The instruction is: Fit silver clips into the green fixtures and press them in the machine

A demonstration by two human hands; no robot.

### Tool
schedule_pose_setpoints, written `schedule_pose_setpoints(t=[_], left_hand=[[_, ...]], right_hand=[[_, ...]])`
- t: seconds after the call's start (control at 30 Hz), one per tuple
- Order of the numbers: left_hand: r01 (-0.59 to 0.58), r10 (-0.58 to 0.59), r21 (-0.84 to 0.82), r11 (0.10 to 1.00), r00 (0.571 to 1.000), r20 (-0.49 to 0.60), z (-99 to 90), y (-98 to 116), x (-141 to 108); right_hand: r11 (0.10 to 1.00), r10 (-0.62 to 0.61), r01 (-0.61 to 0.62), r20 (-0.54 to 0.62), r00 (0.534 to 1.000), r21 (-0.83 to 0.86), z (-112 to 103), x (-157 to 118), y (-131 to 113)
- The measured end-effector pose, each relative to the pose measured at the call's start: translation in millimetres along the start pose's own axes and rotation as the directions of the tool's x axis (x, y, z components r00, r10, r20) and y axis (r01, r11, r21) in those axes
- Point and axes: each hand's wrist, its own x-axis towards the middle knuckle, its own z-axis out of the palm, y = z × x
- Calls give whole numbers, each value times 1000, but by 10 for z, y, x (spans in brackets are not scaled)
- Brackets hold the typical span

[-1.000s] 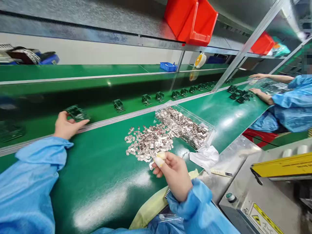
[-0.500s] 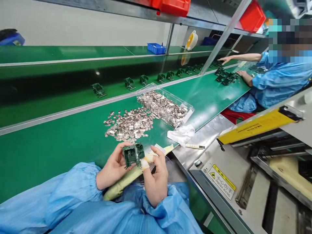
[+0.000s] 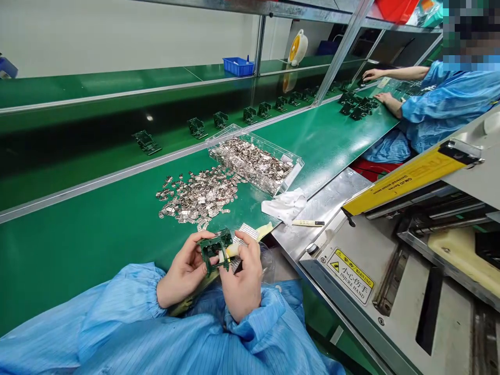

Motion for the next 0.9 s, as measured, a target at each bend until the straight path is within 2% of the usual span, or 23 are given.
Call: schedule_pose_setpoints(t=[0.13, 0.27, 0.4, 0.63, 0.8, 0.9], left_hand=[[1, 1, 84, 996, 1000, -26, -24, -18, -11], [75, -67, 99, 992, 994, -82, -23, -25, -30], [115, -106, 79, 990, 988, -109, 1, -13, -39], [130, -120, 95, 987, 987, -110, 42, 86, -92], [162, -154, 117, 980, 985, -80, 113, 119, -158], [169, -163, 152, 974, 985, -48, 209, 97, -208]], right_hand=[[998, 47, -48, 13, 999, 36, 16, -17, 9], [942, 196, -209, 77, 978, 262, 58, -44, 18], [851, 263, -288, 119, 957, 438, 108, -18, -33], [792, 309, -317, 105, 945, 522, 109, -11, -97], [770, 342, -309, 48, 939, 559, 51, -154, -83], [790, 351, -291, -9, 936, 540, -19, -281, -46]])
